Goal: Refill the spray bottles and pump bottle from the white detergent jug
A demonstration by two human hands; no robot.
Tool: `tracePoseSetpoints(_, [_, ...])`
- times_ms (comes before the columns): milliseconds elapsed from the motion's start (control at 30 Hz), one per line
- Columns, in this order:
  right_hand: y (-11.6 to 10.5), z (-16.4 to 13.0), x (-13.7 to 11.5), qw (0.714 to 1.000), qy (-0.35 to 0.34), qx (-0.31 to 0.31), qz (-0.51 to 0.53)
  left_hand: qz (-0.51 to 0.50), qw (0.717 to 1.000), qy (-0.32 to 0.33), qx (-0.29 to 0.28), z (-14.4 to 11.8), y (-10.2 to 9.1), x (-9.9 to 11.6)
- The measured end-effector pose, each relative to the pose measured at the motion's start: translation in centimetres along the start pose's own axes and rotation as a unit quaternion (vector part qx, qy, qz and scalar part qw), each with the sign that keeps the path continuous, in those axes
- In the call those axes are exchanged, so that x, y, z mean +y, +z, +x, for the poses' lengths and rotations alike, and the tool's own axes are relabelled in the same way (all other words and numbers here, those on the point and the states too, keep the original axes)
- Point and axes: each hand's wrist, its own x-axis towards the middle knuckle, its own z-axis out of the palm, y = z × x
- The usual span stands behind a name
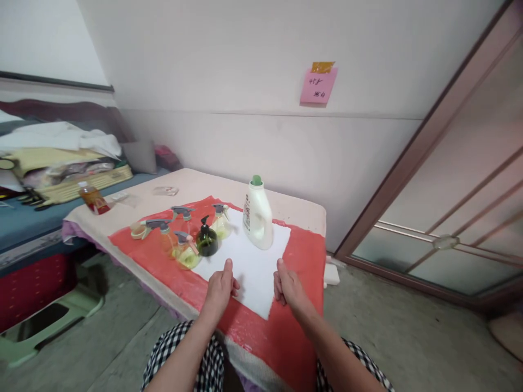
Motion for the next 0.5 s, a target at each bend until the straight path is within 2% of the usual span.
tracePoseSetpoints(233, [1.4,1.0,2.7,0.996,0.077,0.025,0.039,-0.016,0.999,-0.035,-0.016,-0.3,0.7,0.3])
tracePoseSetpoints(500, [1.0,1.3,3.5,0.996,0.057,0.059,0.037,-0.008,0.998,-0.055,-0.011,0.4,0.4,-0.1])
